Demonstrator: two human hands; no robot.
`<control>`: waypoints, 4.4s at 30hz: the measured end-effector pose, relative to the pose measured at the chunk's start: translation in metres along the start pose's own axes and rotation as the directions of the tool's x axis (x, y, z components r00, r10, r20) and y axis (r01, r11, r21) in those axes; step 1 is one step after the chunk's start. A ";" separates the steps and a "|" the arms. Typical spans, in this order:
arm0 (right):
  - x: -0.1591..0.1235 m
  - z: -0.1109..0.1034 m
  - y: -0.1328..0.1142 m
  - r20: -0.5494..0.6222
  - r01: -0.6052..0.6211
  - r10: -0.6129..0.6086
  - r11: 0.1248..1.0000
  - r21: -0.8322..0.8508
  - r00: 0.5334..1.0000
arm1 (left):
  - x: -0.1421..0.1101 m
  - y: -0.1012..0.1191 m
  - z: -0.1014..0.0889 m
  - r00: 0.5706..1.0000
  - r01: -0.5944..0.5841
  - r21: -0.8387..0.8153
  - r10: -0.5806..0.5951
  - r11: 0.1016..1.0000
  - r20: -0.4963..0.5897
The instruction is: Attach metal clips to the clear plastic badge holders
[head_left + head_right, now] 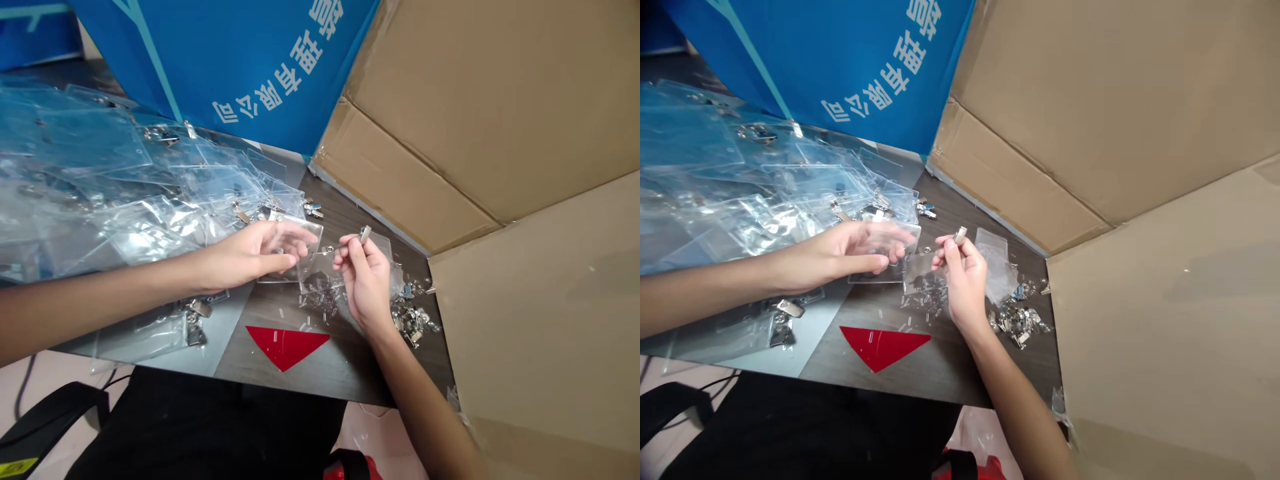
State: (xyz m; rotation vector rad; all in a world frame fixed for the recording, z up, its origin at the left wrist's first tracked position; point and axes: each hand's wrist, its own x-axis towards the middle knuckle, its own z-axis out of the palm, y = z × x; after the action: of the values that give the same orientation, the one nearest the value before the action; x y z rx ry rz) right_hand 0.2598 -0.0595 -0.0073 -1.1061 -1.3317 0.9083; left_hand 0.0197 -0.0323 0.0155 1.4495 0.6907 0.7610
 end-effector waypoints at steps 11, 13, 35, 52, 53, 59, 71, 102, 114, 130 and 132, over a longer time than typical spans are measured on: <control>-0.017 0.008 -0.023 0.105 -0.016 0.023 0.998 -0.068 0.994 | 0.004 -0.007 0.002 0.998 -0.060 -0.043 0.060 0.997 0.001; -0.019 0.009 -0.022 0.097 0.031 -0.019 0.992 -0.123 0.995 | 0.003 -0.005 0.002 0.998 -0.064 -0.025 0.064 0.998 -0.014; -0.030 0.009 -0.028 0.233 0.473 -0.412 0.764 -0.440 0.881 | -0.006 -0.007 0.012 0.984 -0.166 0.165 0.173 0.972 -0.034; -0.029 0.008 -0.027 0.265 0.486 -0.407 0.740 -0.465 0.874 | -0.006 -0.012 0.014 0.967 -0.249 0.209 0.255 0.946 0.000; -0.029 0.008 -0.027 0.255 0.478 -0.405 0.740 -0.472 0.878 | -0.006 -0.012 0.014 0.966 -0.252 0.207 0.257 0.945 0.002; -0.030 0.008 -0.028 0.220 0.445 -0.387 0.764 -0.468 0.895 | -0.006 -0.009 0.014 0.968 -0.248 0.196 0.250 0.949 0.015; -0.031 0.008 -0.028 0.175 0.408 -0.372 0.769 -0.492 0.912 | -0.006 -0.006 0.015 0.972 -0.228 0.153 0.233 0.962 -0.017; -0.014 -0.001 -0.019 0.345 -0.492 0.394 0.827 0.270 0.852 | -0.010 -0.006 0.016 0.801 -0.505 0.580 0.598 0.640 0.038; -0.018 0.004 -0.022 0.344 -0.505 0.407 0.818 0.275 0.846 | -0.010 -0.005 0.012 0.803 -0.546 0.576 0.575 0.608 0.155; -0.024 0.011 -0.016 0.312 -0.479 0.392 0.831 0.283 0.865 | -0.009 -0.004 0.012 0.780 -0.574 0.534 0.614 0.620 0.125; -0.024 0.010 -0.015 0.303 -0.466 0.382 0.836 0.289 0.873 | -0.010 -0.004 0.012 0.782 -0.550 0.568 0.616 0.613 0.093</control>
State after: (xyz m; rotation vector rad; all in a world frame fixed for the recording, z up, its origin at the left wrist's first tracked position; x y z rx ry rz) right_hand 0.2474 -0.0851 -0.0001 -1.0477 -1.0537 1.5902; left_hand 0.0236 -0.0480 0.0111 2.2678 0.5387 1.2199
